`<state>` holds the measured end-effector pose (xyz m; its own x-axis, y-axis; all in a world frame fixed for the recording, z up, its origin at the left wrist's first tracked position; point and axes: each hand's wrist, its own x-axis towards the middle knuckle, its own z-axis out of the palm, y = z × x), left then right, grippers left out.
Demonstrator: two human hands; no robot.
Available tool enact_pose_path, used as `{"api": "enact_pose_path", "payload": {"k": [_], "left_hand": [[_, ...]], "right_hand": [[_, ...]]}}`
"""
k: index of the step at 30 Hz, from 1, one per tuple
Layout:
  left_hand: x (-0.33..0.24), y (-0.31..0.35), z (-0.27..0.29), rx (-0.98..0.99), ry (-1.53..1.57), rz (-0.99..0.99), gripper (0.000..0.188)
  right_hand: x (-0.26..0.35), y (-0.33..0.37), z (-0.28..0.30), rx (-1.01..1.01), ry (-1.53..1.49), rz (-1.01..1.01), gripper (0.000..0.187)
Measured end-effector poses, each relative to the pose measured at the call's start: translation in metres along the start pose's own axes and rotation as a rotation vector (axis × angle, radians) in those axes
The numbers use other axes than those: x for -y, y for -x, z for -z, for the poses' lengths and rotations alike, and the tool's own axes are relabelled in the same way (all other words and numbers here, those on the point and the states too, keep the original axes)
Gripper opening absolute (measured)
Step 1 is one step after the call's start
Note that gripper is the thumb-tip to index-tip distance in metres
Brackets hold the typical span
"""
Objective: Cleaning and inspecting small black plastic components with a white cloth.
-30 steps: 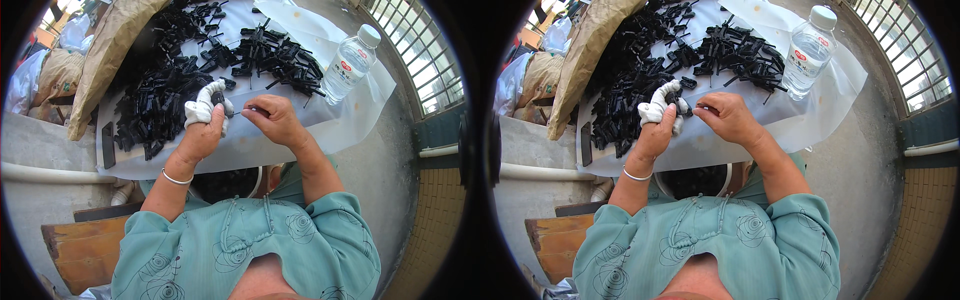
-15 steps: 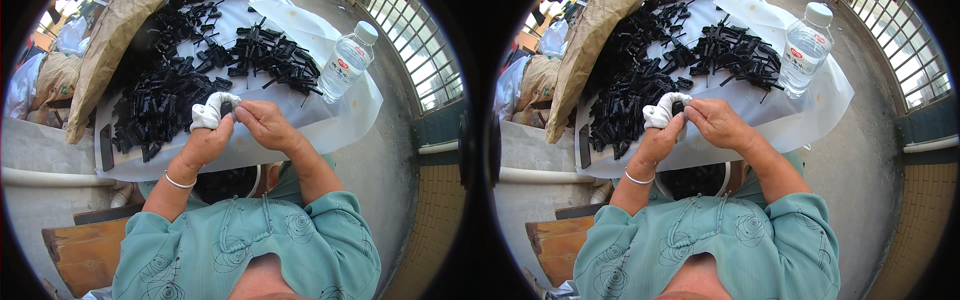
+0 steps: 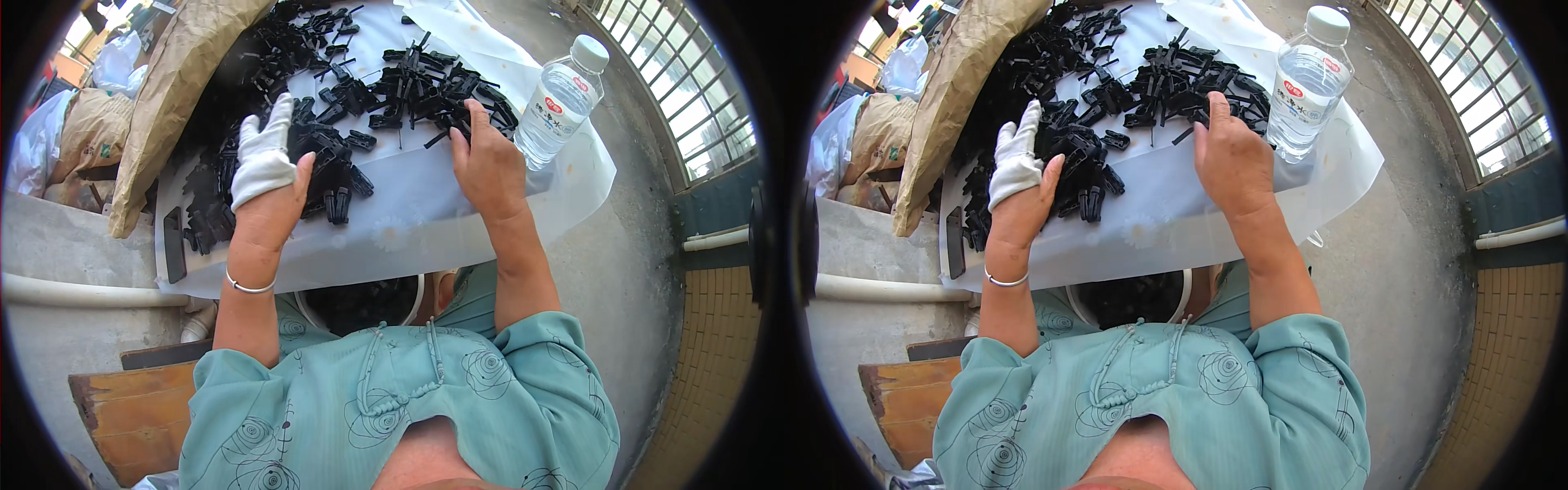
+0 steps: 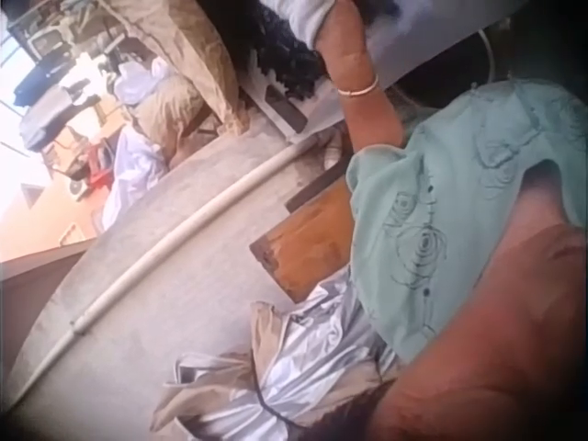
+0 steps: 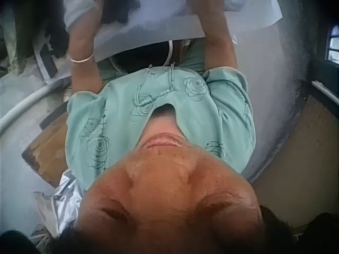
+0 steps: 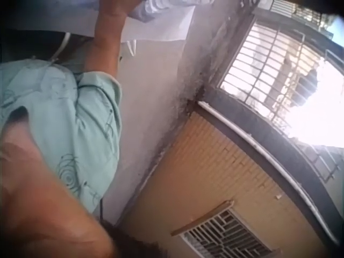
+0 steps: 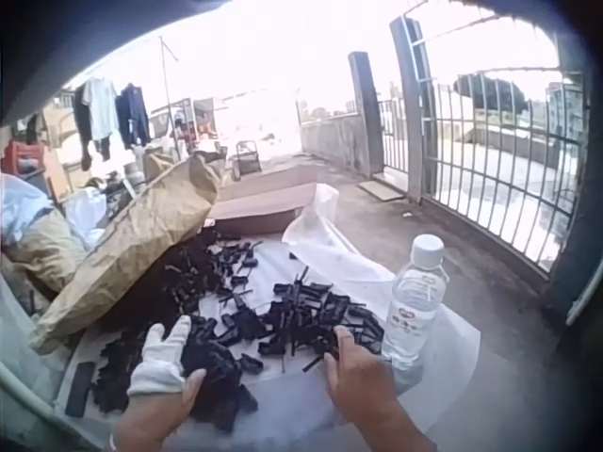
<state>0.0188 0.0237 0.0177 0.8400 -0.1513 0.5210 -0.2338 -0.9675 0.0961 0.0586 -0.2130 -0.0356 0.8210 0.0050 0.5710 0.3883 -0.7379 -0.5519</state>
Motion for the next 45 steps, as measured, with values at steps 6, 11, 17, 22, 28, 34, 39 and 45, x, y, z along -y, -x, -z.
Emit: {"api": "enact_pose_path", "payload": {"k": [6, 11, 17, 22, 28, 34, 39, 45], "left_hand": [[-0.024, 0.015, -0.012, 0.009, 0.624, 0.161, 0.026], [-0.038, 0.023, -0.039, 0.083, 0.687, 0.076, 0.021], [-0.038, 0.026, -0.048, 0.221, 0.698, 0.134, 0.017], [-0.037, 0.032, -0.046, 0.308, 0.657, 0.162, 0.017], [-0.038, 0.035, -0.045, 0.248, 0.944, 0.398, 0.023], [-0.038, 0.027, -0.032, 0.465, 1.219, 0.578, 0.024], [-0.044, 0.022, -0.042, 0.397, 1.811, 0.771, 0.019], [-0.038, 0.016, -0.057, 0.493, 1.797, 0.803, 0.013]], "right_hand": [[-0.001, 0.008, -0.021, 0.280, 0.289, 0.042, 0.018], [0.007, 0.016, -0.019, 0.353, 0.108, 0.165, 0.015], [0.003, 0.011, -0.008, 0.100, -0.139, 0.118, 0.009], [0.020, 0.018, -0.032, 0.308, 0.127, 0.262, 0.023], [0.021, 0.024, -0.035, 0.313, 0.145, 0.341, 0.005], [0.033, 0.027, -0.021, 0.207, -0.072, 0.573, 0.007], [0.031, 0.023, -0.020, 0.181, -0.343, 0.569, 0.015], [0.028, 0.019, -0.019, 0.191, -0.658, 0.365, 0.013]]}}
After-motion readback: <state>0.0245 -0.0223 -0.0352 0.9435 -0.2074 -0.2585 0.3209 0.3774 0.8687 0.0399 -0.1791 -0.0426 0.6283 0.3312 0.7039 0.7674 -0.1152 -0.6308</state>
